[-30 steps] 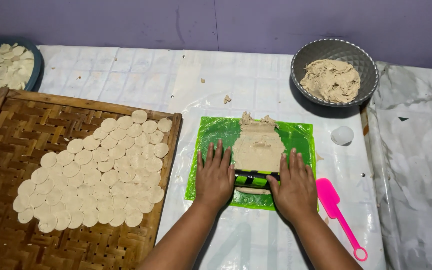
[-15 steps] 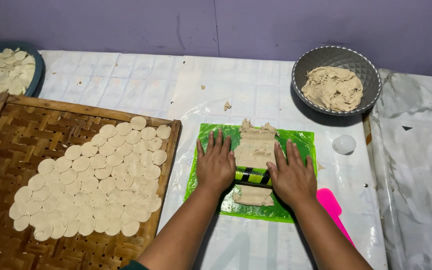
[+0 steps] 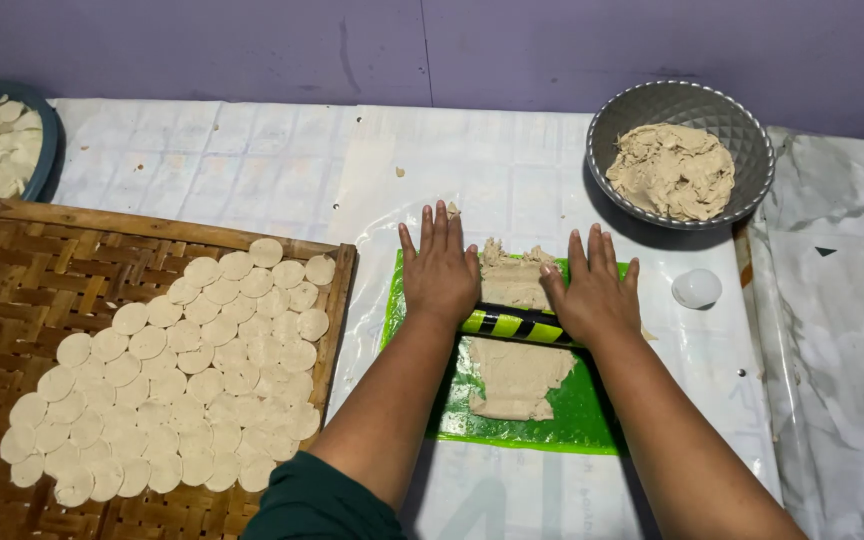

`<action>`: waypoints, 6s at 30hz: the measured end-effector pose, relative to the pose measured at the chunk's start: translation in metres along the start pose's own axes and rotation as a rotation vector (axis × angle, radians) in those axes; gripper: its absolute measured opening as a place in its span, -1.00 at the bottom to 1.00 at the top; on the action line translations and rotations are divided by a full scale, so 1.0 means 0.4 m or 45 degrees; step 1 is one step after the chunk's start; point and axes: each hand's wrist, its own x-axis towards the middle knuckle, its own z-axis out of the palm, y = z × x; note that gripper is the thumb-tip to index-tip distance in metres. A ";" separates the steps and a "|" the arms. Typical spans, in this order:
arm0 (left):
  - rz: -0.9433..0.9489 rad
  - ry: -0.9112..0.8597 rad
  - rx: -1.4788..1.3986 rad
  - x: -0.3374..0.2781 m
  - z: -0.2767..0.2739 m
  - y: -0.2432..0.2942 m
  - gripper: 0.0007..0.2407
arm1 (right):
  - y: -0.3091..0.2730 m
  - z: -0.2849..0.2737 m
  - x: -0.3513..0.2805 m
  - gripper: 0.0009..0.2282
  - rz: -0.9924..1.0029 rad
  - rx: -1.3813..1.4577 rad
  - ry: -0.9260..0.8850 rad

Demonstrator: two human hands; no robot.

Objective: The recorder is placing small circles of dough onto a woven drying tray and later rolling out fresh dough with a rolling pin.

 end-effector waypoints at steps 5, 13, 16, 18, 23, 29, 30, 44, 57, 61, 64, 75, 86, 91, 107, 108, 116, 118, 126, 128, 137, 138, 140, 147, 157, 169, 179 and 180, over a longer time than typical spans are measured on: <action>-0.016 -0.113 0.015 -0.061 -0.009 -0.005 -0.45 | -0.014 -0.008 -0.076 -0.30 0.068 -0.023 -0.168; 0.074 0.030 -0.047 -0.206 0.041 -0.034 -0.49 | -0.004 0.036 -0.215 -0.33 -0.031 -0.120 0.032; 0.137 0.166 -0.069 -0.257 0.053 -0.046 -0.54 | -0.006 0.042 -0.262 -0.32 -0.085 -0.128 0.131; 0.191 0.222 -0.099 -0.286 0.050 -0.051 -0.57 | -0.009 0.041 -0.289 -0.29 -0.103 -0.139 0.168; 0.215 0.203 -0.131 -0.373 0.017 -0.049 -0.58 | -0.014 0.051 -0.369 -0.28 -0.136 -0.116 0.246; 0.268 0.237 -0.120 -0.500 0.039 -0.061 -0.56 | 0.004 0.098 -0.477 -0.30 -0.272 -0.025 0.428; 0.286 0.249 -0.124 -0.522 0.042 -0.064 -0.55 | 0.007 0.103 -0.496 -0.33 -0.303 0.024 0.460; 0.343 0.280 -0.235 -0.431 -0.035 -0.084 -0.56 | 0.026 -0.027 -0.419 -0.54 -0.292 0.158 0.242; 0.179 0.223 -0.080 -0.211 0.054 -0.039 -0.53 | 0.018 0.053 -0.180 -0.42 -0.116 -0.155 0.260; 0.147 0.198 -0.033 -0.098 0.056 -0.035 -0.52 | 0.028 0.047 -0.061 -0.46 -0.103 -0.118 0.201; 0.092 0.091 -0.037 -0.017 0.052 -0.030 -0.50 | 0.029 0.028 0.014 -0.45 -0.153 0.003 0.151; -0.025 -0.091 0.022 0.043 0.008 -0.011 -0.46 | -0.001 -0.019 0.069 -0.41 -0.089 -0.034 0.085; 0.103 0.200 -0.004 -0.205 0.059 -0.039 -0.52 | 0.011 0.060 -0.139 -0.46 -0.166 -0.169 0.229; 0.142 0.222 -0.063 -0.327 0.058 -0.041 -0.54 | 0.013 0.082 -0.261 -0.39 -0.221 -0.123 0.351; 0.212 0.296 -0.114 -0.292 0.078 -0.048 -0.53 | 0.034 0.082 -0.233 -0.27 -0.311 -0.053 0.377; 0.220 0.330 -0.104 -0.265 0.080 -0.048 -0.53 | 0.037 0.083 -0.200 -0.29 -0.294 -0.101 0.342; 0.110 0.144 -0.061 -0.069 0.045 -0.030 -0.55 | 0.010 0.013 -0.005 -0.39 -0.162 -0.056 0.084; 0.085 0.068 -0.039 -0.023 0.051 -0.028 -0.54 | 0.009 0.002 0.031 -0.39 -0.155 -0.040 0.041; 0.066 0.124 0.003 0.009 0.062 -0.034 -0.49 | -0.010 -0.020 0.041 -0.37 -0.117 -0.051 0.068; 0.078 0.159 0.017 -0.046 0.048 -0.033 -0.51 | -0.016 -0.015 -0.001 -0.38 -0.116 -0.089 0.091; 0.210 0.342 -0.141 -0.266 0.081 -0.047 -0.58 | 0.007 0.065 -0.212 -0.32 -0.237 -0.091 0.406; 0.229 0.369 -0.167 -0.288 0.089 -0.050 -0.57 | 0.011 0.075 -0.231 -0.30 -0.272 -0.057 0.451; 0.189 0.276 -0.162 -0.292 0.050 -0.044 -0.56 | 0.008 0.061 -0.236 -0.30 -0.228 -0.081 0.316; -0.027 0.052 -0.128 -0.132 -0.070 -0.013 -0.48 | 0.016 0.004 -0.079 -0.45 -0.032 0.196 0.278; -0.031 -0.170 0.018 -0.131 0.001 -0.024 -0.41 | 0.002 0.013 -0.098 -0.37 0.025 0.030 -0.013; 0.168 0.148 -0.037 -0.343 0.022 -0.045 -0.56 | 0.007 0.062 -0.293 -0.41 -0.105 -0.172 0.138; 0.252 0.178 -0.067 -0.517 0.044 -0.064 -0.54 | 0.007 0.098 -0.477 -0.32 -0.304 0.015 0.516; 0.268 0.193 -0.060 -0.533 0.052 -0.068 -0.52 | 0.008 0.106 -0.494 -0.28 -0.337 0.058 0.561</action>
